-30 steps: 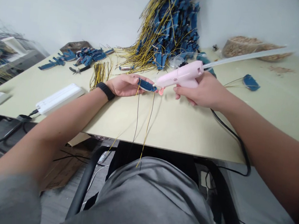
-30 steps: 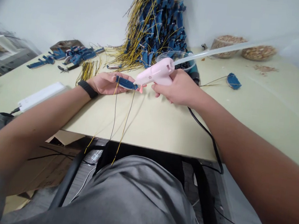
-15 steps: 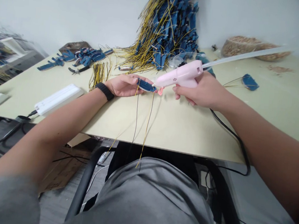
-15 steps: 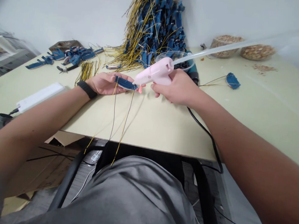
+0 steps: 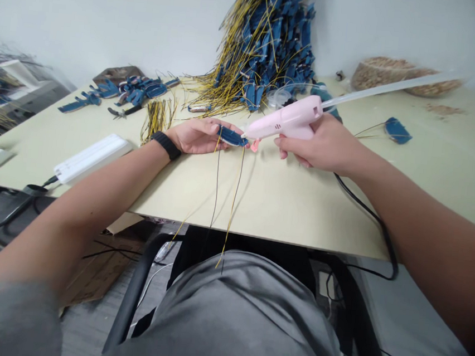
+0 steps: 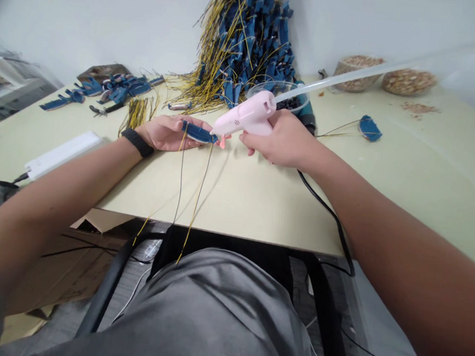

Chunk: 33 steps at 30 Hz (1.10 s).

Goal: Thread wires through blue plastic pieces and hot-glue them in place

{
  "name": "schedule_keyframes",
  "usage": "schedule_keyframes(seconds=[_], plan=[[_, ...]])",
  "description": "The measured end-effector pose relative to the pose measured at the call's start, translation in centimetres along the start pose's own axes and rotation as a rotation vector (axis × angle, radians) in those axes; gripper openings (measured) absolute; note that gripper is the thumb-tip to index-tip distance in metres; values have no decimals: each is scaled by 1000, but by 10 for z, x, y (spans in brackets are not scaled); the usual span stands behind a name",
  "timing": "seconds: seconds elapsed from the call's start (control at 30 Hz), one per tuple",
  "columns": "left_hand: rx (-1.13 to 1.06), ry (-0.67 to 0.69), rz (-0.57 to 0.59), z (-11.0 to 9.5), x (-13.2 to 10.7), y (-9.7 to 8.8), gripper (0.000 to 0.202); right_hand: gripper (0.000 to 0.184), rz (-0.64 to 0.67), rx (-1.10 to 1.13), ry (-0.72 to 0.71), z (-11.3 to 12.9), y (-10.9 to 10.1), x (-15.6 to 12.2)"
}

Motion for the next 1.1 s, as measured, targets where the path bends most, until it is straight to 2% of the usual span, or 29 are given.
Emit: schedule_keyframes(seconds=[0.37,0.57,0.7,0.87,1.1], plan=[[-13,-13,-29,-3,0,6,61,27,14,0,23,8,-2,-6],[-94,-68,64,-5,2,3,67,31,-7,-3,14,5,0,-4],[-104,-78,64,-7,2,5,63,35,-1,15,44,13,-1,-7],[-101,-71,83,-7,2,6,70,40,-5,10,54,17,-1,-9],[11,-23,-59,-4,-3,6,59,38,-10,-25,79,17,-2,-10]])
Point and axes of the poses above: each hand's wrist, its own x-axis towards the middle knuckle, its own y-axis out of the palm, z = x × y, the point moved 1 cm from there along x, towards the middle knuckle, and after that the axes turned 4 degrees about x, right-handed, at the moved point
